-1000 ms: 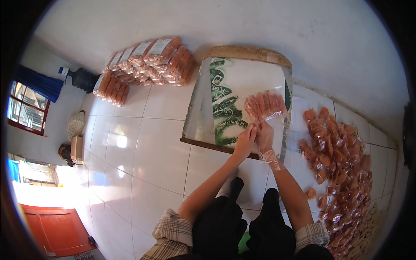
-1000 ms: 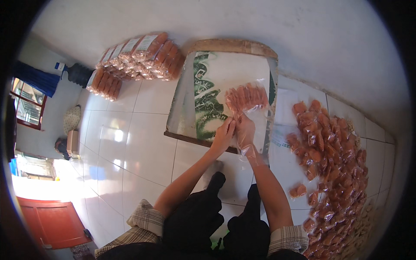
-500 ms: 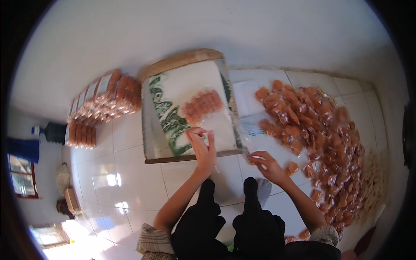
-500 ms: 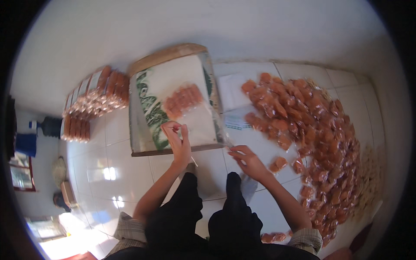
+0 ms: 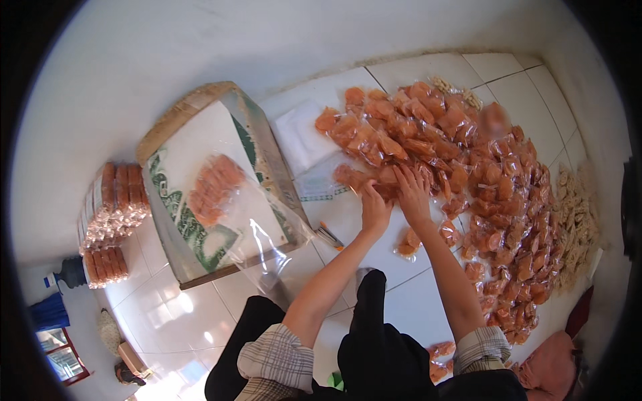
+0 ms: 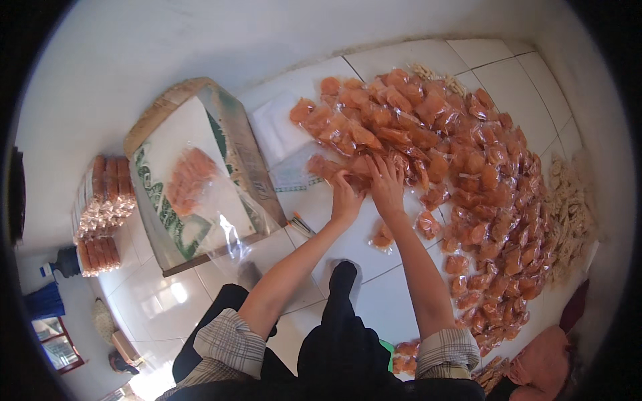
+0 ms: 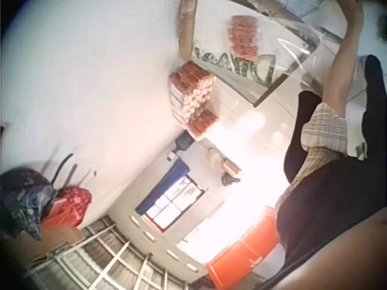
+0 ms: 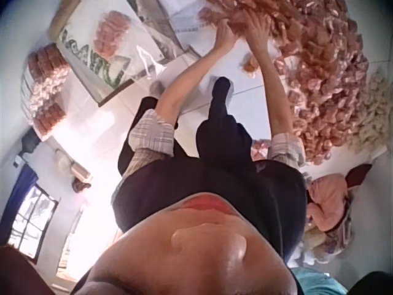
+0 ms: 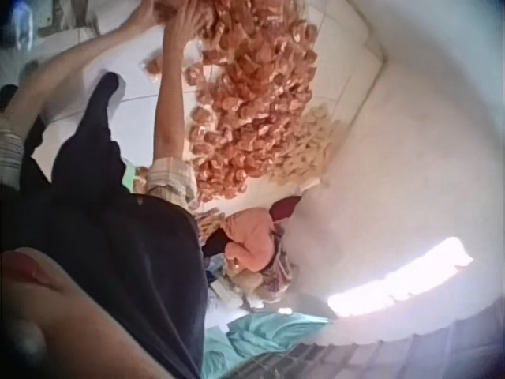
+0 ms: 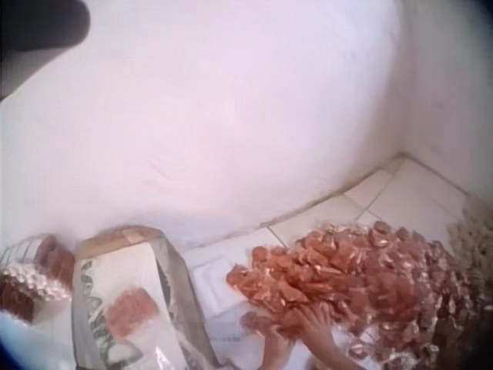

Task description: The person picks up several small orange food items from a pile on the floor, places them into a clear plastic bag, and then moves the bag to a stack of finished products.

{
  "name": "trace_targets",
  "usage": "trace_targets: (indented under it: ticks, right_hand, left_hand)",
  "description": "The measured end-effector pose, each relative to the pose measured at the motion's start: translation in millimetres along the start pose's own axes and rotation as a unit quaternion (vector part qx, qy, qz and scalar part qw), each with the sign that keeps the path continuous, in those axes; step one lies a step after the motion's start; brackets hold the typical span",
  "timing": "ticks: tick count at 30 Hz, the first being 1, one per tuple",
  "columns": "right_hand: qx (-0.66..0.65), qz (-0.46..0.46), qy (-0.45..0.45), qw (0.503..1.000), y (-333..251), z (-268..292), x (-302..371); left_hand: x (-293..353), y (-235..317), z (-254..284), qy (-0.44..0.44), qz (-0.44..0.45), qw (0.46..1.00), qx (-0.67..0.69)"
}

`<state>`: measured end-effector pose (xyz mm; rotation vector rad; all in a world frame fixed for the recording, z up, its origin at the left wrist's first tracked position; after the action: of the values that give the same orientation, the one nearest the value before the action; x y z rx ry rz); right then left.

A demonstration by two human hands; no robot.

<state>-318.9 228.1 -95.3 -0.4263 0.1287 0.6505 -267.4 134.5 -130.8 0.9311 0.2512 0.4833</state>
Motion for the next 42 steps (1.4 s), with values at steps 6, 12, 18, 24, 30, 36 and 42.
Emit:
trace_targets:
  ticks: [6, 12, 18, 24, 30, 36, 42]
  right_hand:
    - [-0.047, -0.030, 0.029, 0.998, 9.0, -1.8, 7.7]
    - [-0.229, -0.058, 0.104, 0.966, -7.2, 47.9, -3.2]
    - [-0.296, 0.056, 0.167, 0.939, -102.4, 155.5, -24.1]
    - [-0.183, 0.248, 0.214, 0.927, -186.5, 245.3, -12.7]
    - [-0.318, 0.217, 0.116, 0.916, -272.8, 296.3, 1.3]
    - [-0.468, 0.181, 0.061, 0.863, -349.4, 316.3, 13.0]
    - [-0.689, 0.060, -0.021, 0.722, -377.7, 299.6, 1.8]
  left_hand:
    - [2.1, -12.0, -9.0, 0.098, 0.140, 0.981, 0.090]
    - [-19.4, 18.6, 45.3, 0.012, 0.122, 0.974, 0.188]
    - [-23.1, 78.9, 150.6, -0.018, 0.134, 0.928, 0.347]
    - [28.8, 151.1, 243.5, -0.096, 0.170, 0.843, 0.502]
    - [84.9, 181.4, 323.5, 0.039, 0.082, 0.863, 0.497]
    - [129.7, 198.9, 366.4, 0.086, -0.015, 0.763, 0.640]
    - [156.3, 194.7, 419.5, 0.251, -0.119, 0.887, 0.369]
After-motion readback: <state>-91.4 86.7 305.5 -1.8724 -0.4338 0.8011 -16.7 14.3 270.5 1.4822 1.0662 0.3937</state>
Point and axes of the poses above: each hand's wrist, its own x-axis away from the middle knuckle, its own z-axis out of the back of the hand, y = z × x, the point moved 9 cm from there along -x, towards the middle knuckle, and after that the axes turned 7 degrees about -x, right-handed, at the moved point
